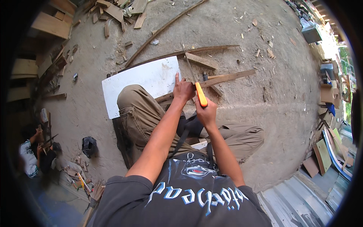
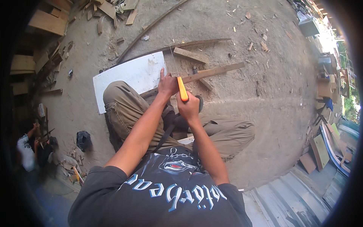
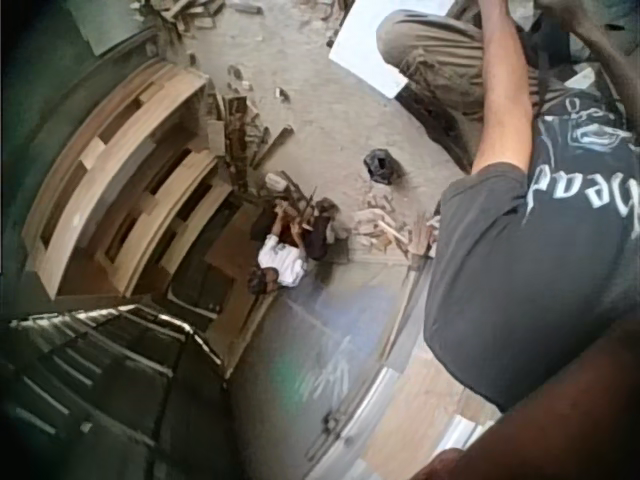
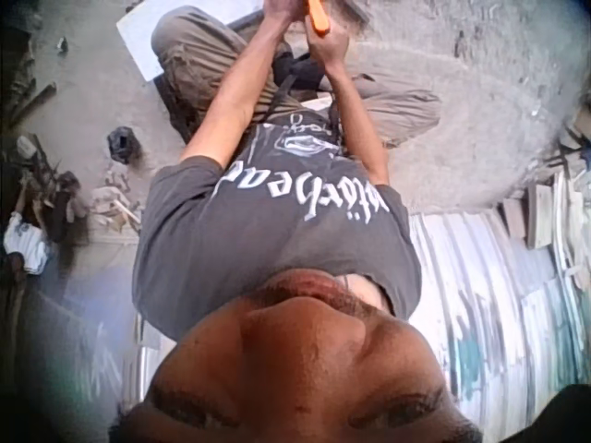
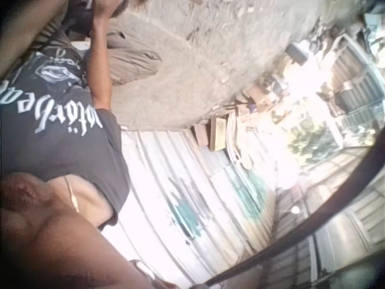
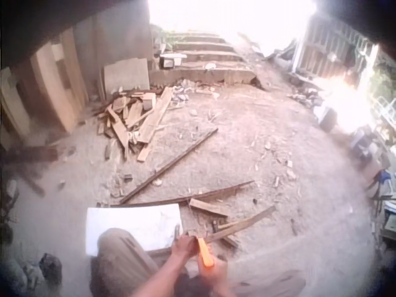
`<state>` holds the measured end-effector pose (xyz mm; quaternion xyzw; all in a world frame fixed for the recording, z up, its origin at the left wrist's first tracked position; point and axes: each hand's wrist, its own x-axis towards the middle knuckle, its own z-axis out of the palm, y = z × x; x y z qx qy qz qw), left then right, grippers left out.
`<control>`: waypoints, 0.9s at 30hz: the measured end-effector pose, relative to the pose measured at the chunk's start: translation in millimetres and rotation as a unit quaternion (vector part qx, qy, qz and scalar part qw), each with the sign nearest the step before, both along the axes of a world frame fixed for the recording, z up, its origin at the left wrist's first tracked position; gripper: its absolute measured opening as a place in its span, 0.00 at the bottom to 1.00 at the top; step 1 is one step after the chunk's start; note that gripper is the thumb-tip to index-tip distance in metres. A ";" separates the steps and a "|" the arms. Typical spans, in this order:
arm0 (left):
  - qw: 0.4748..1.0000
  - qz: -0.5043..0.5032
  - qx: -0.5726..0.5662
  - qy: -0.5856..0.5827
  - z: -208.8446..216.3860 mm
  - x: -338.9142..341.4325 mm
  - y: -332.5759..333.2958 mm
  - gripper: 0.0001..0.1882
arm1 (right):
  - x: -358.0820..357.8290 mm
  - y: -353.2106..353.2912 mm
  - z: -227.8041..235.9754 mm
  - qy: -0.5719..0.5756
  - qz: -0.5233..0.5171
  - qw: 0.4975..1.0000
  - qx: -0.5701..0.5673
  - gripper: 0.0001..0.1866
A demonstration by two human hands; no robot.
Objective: The person sits on the ground and uses a hand saw to cut a long wooden plank into smaller pieces. They position the wood on a white board, saw through it, and then inspect the cut pieces.
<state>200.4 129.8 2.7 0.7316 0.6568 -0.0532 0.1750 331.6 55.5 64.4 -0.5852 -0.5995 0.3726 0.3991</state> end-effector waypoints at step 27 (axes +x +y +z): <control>0.984 0.012 0.052 -0.169 -6.7 -14.0 0.6 0.31 | 124.0 -94.3 -74.9 0.211 -0.170 0.963 0.014 0.11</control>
